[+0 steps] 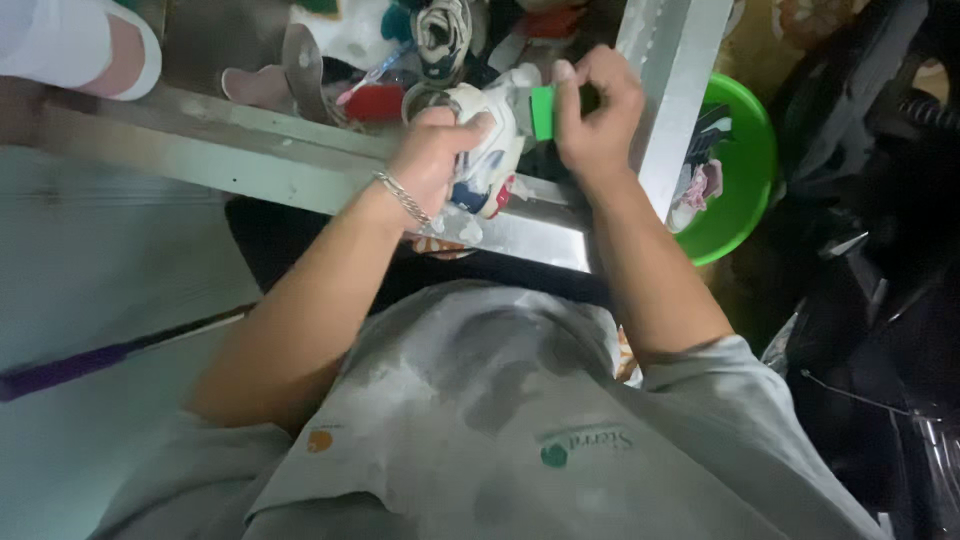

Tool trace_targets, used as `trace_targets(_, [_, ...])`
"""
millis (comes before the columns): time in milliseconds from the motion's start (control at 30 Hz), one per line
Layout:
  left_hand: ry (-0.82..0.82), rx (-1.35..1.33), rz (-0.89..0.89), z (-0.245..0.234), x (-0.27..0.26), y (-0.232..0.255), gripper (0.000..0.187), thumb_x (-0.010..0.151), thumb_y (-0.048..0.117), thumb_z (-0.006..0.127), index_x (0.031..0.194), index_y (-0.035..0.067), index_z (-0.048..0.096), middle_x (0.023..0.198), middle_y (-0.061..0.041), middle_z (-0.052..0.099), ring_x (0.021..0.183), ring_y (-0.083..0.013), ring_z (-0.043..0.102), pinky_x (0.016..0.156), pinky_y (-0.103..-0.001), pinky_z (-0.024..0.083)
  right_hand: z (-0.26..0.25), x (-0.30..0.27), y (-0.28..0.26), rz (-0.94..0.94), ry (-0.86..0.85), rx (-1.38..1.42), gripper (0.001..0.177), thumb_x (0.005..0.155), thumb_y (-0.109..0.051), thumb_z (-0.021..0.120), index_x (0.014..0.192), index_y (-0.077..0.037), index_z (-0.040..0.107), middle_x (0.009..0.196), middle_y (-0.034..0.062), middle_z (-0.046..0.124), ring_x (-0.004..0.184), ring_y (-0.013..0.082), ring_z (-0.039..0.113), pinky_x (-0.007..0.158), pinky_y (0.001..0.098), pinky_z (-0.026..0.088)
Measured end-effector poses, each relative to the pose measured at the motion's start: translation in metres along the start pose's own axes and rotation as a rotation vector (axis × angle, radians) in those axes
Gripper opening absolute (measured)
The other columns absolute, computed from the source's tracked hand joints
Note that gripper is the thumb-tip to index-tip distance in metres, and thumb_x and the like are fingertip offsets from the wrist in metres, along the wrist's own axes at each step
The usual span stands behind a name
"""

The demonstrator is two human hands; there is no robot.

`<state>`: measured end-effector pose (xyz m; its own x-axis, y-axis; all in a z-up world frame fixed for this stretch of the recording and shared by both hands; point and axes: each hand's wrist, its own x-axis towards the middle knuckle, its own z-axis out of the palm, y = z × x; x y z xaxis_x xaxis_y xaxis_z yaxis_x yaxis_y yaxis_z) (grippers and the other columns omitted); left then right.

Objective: The person cleans several pairs of shoes, including sneakers, sandals, and high heels, by scrubbing them with a brush and soapy water in a sink, then rinsing them under the faucet.

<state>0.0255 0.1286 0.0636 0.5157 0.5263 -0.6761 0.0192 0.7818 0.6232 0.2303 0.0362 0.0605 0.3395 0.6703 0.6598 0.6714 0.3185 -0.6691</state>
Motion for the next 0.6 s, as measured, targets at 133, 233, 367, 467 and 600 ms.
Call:
trace_targets(133, [0.108, 0.319, 0.205, -0.012, 0.034, -0.039, 0.027, 0.106, 0.031, 0.088, 0.086, 0.017, 0.077, 0.082, -0.002, 0.076, 0.082, -0.0202, 0.077, 0.077, -0.035, 0.057, 0.017, -0.015, -0.050, -0.026, -0.055, 0.055, 0.035, 0.118, -0.013, 0.079, 0.084, -0.008, 0.069, 0.083, 0.0114, 0.060, 0.079, 0.0372, 0.059, 0.081, 0.0530, 0.044])
trace_targets(233, [0.210, 0.558, 0.168, 0.005, 0.011, -0.010, 0.042, 0.107, 0.044, 0.086, 0.081, 0.020, 0.064, 0.079, 0.000, 0.065, 0.079, -0.0210, 0.068, 0.073, -0.037, 0.048, -0.003, -0.012, -0.014, 0.034, -0.058, 0.030, 0.041, 0.122, -0.018, 0.079, 0.084, -0.009, 0.067, 0.082, 0.0106, 0.060, 0.078, 0.0351, 0.060, 0.078, 0.0514, 0.045])
trace_targets(367, [0.139, 0.539, 0.132, 0.020, 0.002, 0.001, 0.034, 0.110, 0.045, 0.079, 0.094, 0.015, 0.076, 0.082, -0.003, 0.078, 0.071, -0.0186, 0.073, 0.065, -0.041, 0.057, -0.005, -0.005, -0.025, -0.032, -0.008, 0.043, 0.033, 0.124, -0.011, 0.066, 0.093, -0.007, 0.057, 0.089, 0.0125, 0.051, 0.085, 0.0327, 0.050, 0.079, 0.0531, 0.038])
trace_targets(467, [0.072, 0.633, 0.111, 0.011, 0.009, -0.001, 0.034, 0.110, 0.032, 0.078, 0.088, 0.021, 0.055, 0.086, 0.002, 0.059, 0.082, -0.0180, 0.057, 0.074, -0.043, 0.044, 0.002, -0.003, -0.087, -0.128, -0.174, 0.136, 0.036, 0.123, -0.016, 0.070, 0.089, -0.004, 0.066, 0.084, 0.0130, 0.061, 0.076, 0.0349, 0.050, 0.076, 0.0512, 0.038])
trace_targets(600, [0.020, 0.739, 0.108, 0.016, 0.003, 0.018, 0.055, 0.125, 0.048, 0.073, 0.084, 0.024, 0.045, 0.077, 0.004, 0.042, 0.068, -0.0170, 0.043, 0.067, -0.041, 0.032, -0.028, 0.003, 0.012, -0.046, -0.037, -0.063, 0.045, 0.128, -0.012, 0.075, 0.088, -0.005, 0.056, 0.087, 0.0107, 0.053, 0.084, 0.0318, 0.051, 0.079, 0.0519, 0.036])
